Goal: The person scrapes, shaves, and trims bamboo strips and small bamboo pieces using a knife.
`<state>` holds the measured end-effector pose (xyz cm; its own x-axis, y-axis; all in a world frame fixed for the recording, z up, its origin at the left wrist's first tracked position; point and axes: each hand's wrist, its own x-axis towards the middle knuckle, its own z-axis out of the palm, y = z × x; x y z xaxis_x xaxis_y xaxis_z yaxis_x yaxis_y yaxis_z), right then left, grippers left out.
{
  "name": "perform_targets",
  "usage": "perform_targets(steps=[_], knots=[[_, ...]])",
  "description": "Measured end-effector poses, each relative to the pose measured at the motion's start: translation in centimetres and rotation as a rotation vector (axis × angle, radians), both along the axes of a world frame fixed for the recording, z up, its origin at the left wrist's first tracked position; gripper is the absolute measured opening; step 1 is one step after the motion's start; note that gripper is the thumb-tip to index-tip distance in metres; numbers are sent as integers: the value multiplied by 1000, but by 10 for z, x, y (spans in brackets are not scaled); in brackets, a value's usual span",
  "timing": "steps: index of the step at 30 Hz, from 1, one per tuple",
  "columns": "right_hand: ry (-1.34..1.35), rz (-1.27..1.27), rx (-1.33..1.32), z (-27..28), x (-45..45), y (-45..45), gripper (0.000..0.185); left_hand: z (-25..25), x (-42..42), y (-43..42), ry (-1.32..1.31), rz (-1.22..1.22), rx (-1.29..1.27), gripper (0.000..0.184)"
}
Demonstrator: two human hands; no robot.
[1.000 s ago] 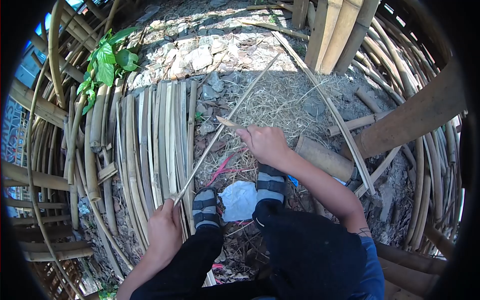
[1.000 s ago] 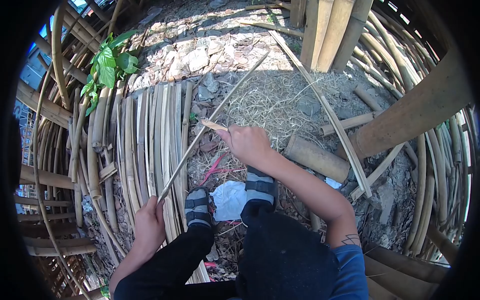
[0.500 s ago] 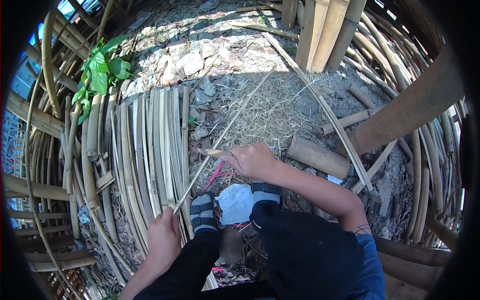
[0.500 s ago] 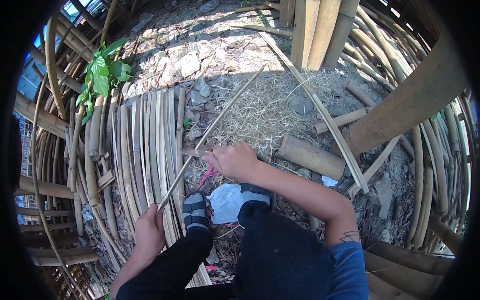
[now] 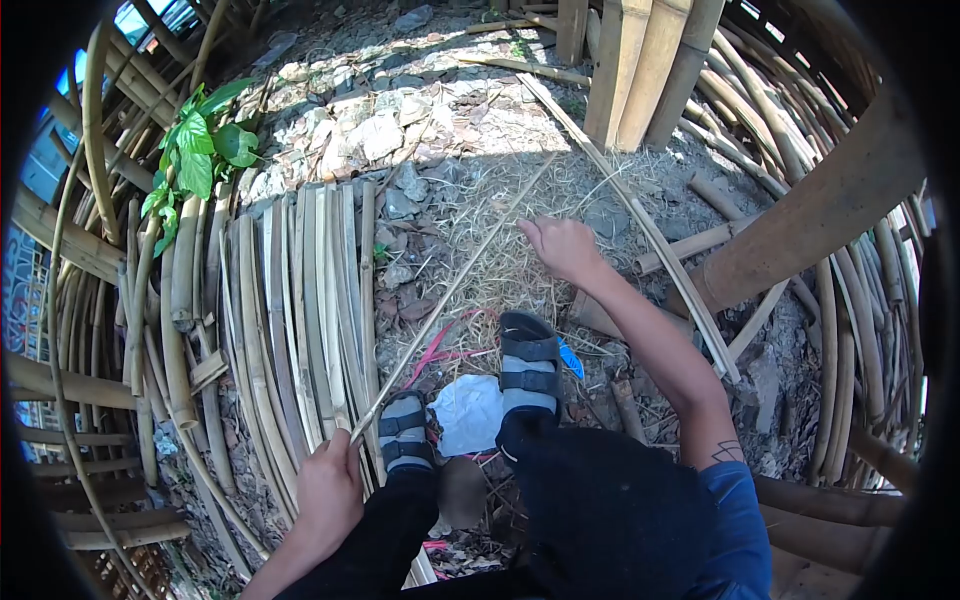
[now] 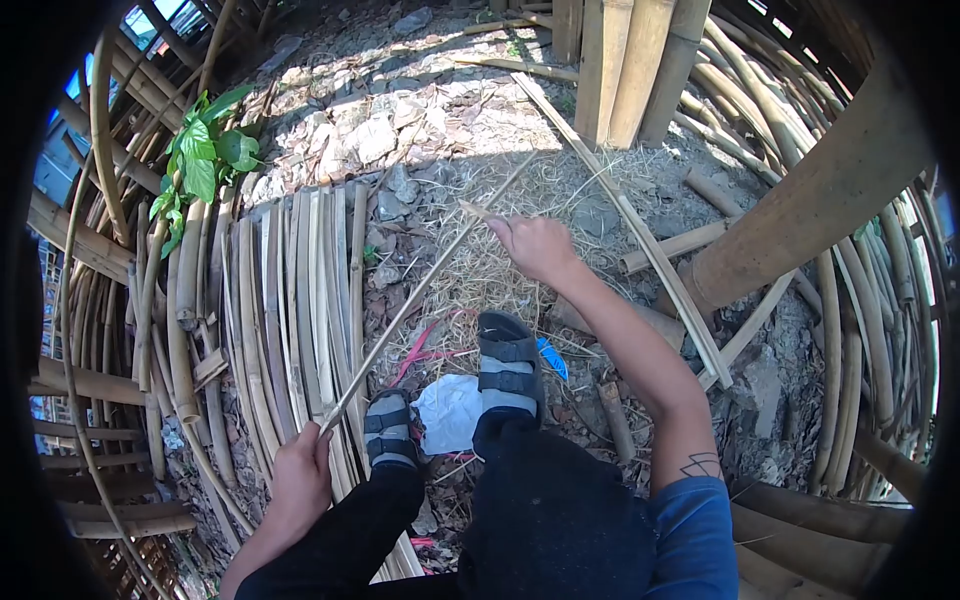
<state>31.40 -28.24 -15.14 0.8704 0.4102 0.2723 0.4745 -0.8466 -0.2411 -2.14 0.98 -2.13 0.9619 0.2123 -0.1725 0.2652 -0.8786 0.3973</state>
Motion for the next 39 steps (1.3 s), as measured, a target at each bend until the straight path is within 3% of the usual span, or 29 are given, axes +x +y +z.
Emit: perform_targets(steps=[18, 20, 26, 27, 30, 34, 36, 38, 39], knots=[[79, -204, -92, -30, 45, -49, 66, 0, -1, -5, 48, -56, -8, 18], [257, -251, 175, -58, 58, -45, 70, 0, -2, -5, 39, -47, -1, 18], [698, -272, 648, -93, 37, -43, 69, 1, -2, 0, 34, -68, 41, 19], [557, -232, 520, -63, 13, -34, 67, 0, -2, 0, 31, -48, 28, 22], [325, -65, 414, -51, -26, -19, 61, -1, -3, 1, 29, -18, 22, 24], [280, 137, 170, -26, -59, -4, 56, -1, -5, 1, 41, -16, 32, 24], [129, 353, -51, -22, -52, -8, 52, 6, -6, 1, 72, 0, 10, 23], [189, -244, -10, -35, 7, -43, 52, 11, -11, -1, 118, 13, -15, 22], [182, -243, -8, -37, 9, -47, 52, 12, -9, -2, 100, -8, -5, 23]])
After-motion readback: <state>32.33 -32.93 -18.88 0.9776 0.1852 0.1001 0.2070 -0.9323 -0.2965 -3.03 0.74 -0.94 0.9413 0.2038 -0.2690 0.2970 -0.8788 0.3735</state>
